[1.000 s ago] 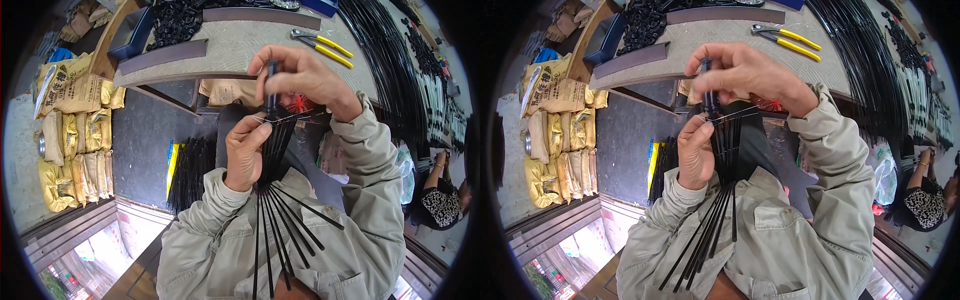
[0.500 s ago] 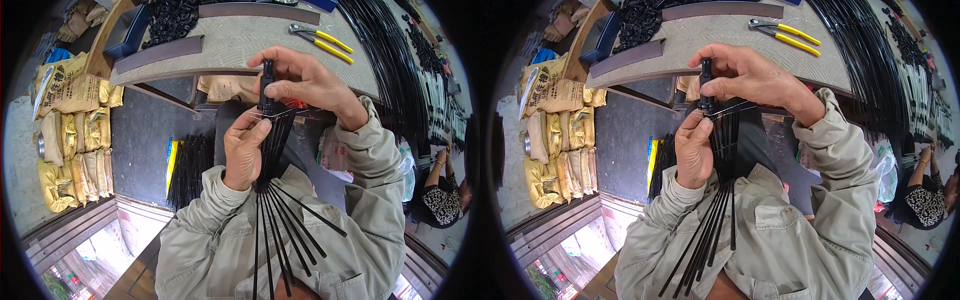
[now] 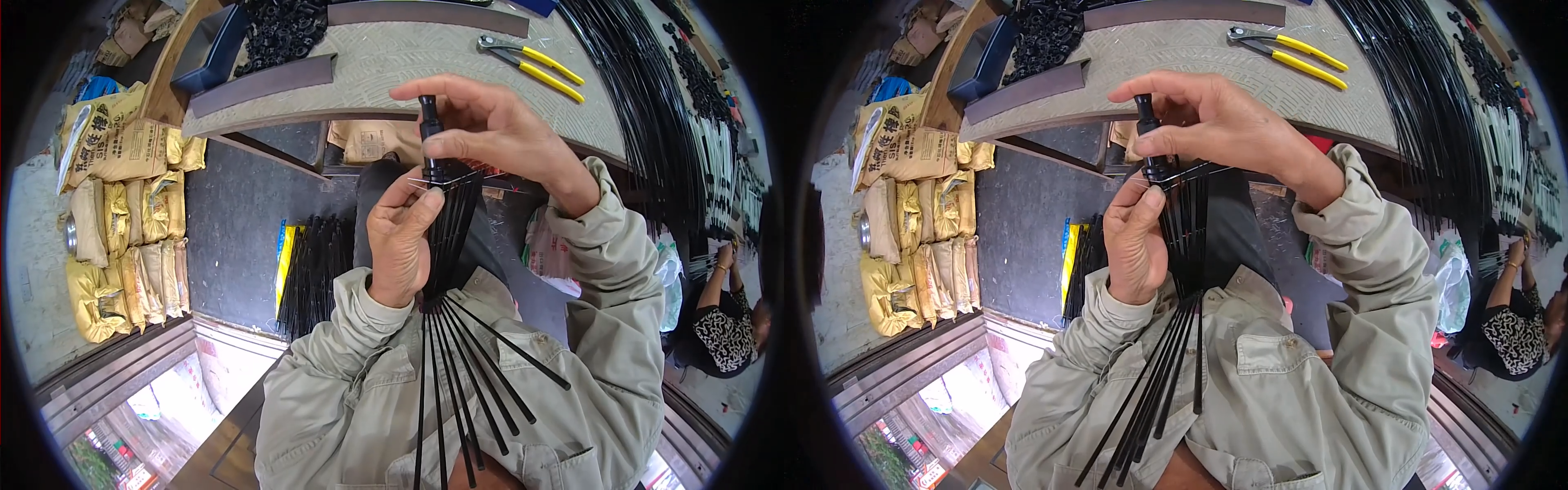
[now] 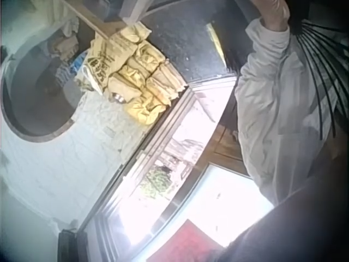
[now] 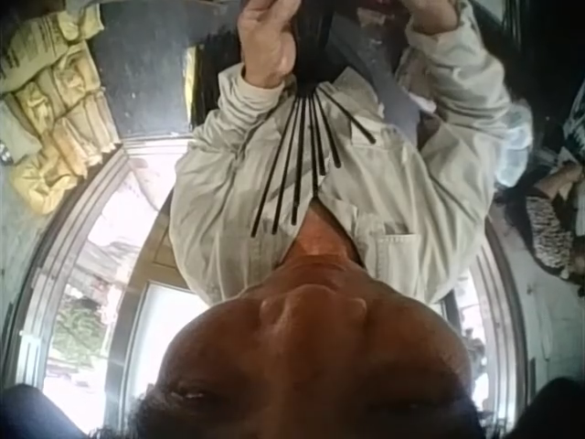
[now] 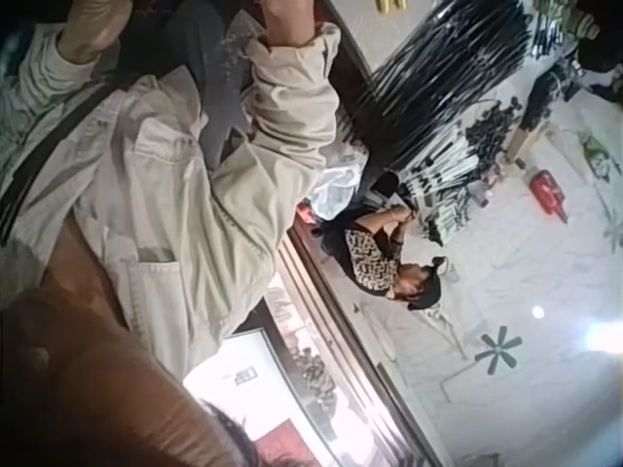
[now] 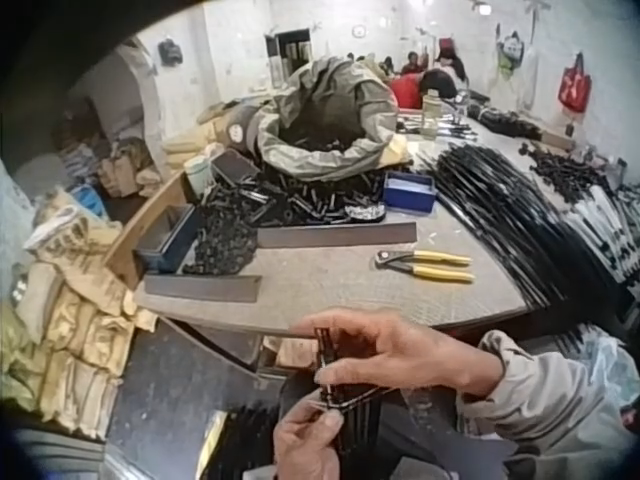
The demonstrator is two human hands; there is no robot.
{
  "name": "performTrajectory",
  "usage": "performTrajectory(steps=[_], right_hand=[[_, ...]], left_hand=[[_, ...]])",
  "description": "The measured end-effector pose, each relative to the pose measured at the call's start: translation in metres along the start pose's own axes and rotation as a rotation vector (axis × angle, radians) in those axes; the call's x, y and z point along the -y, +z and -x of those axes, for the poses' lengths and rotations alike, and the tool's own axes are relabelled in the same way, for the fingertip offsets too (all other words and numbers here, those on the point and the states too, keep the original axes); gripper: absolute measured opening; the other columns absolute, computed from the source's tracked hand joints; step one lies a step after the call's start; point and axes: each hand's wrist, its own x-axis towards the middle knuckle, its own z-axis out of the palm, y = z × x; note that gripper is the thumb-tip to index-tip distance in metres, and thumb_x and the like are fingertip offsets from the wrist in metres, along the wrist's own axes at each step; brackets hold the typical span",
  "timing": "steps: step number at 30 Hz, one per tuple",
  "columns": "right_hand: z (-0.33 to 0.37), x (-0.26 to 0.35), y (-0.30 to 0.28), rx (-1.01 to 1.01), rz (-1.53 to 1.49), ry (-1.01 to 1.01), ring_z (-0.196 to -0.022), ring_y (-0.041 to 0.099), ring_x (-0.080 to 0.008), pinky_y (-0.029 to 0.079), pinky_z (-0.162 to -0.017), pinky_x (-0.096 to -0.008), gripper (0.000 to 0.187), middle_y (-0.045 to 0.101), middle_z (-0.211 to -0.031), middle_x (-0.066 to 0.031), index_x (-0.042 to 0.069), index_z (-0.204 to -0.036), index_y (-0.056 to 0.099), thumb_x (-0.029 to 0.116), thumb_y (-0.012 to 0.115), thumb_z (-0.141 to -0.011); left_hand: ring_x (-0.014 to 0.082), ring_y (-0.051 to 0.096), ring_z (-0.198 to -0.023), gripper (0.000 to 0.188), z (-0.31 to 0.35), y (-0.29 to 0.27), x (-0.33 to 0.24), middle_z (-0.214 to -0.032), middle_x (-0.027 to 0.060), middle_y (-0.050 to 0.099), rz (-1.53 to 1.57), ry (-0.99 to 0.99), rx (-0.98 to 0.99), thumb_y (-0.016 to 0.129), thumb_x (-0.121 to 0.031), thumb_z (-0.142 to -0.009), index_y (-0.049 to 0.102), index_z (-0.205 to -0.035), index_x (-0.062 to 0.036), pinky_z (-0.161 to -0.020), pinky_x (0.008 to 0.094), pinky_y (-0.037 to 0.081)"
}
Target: Assemble plastic connectors and bundles of black rods at a workbench.
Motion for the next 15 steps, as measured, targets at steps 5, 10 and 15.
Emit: performTrajectory(steps=[5,10,15], right_hand=[[-0.002,-0.009,-0.002,0.024,-0.216,-0.125,-0.086,0.054,-0.0077,0.044,-0.076,-0.0198,0.049,0.057,-0.101,-0.0049,0.003,-0.126,0.041,0.008,0.061,-0.081],[-0.004,-0.013,-0.001,0.022,-0.294,-0.150,-0.086,0.055,-0.0085,0.045,-0.076,-0.0206,0.048,0.057,-0.102,-0.0056,0.002,-0.125,0.043,0.007,0.061,-0.081],[-0.002,-0.010,-0.001,0.004,-0.232,-0.138,-0.088,0.055,-0.0087,0.045,-0.078,-0.0213,0.046,0.058,-0.102,-0.0060,0.002,-0.124,0.043,0.005,0.060,-0.081]], left_hand=[[0.0083,0.054,-0.086,0.030,-0.002,0.002,-0.001,-0.096,0.0048,0.059,-0.006,0.005,0.001,0.061,-0.001,-0.080,0.055,-0.109,0.0035,-0.083,0.0210,0.041],[0.0077,0.053,-0.086,0.031,-0.001,0.002,-0.001,-0.095,0.0042,0.059,-0.009,0.007,-0.004,0.061,-0.001,-0.080,0.055,-0.109,0.0033,-0.082,0.0204,0.040],[0.0068,0.053,-0.084,0.031,-0.002,0.001,0.000,-0.094,0.0035,0.059,-0.015,0.012,-0.014,0.060,-0.001,-0.080,0.055,-0.110,0.0027,-0.081,0.0202,0.041]])
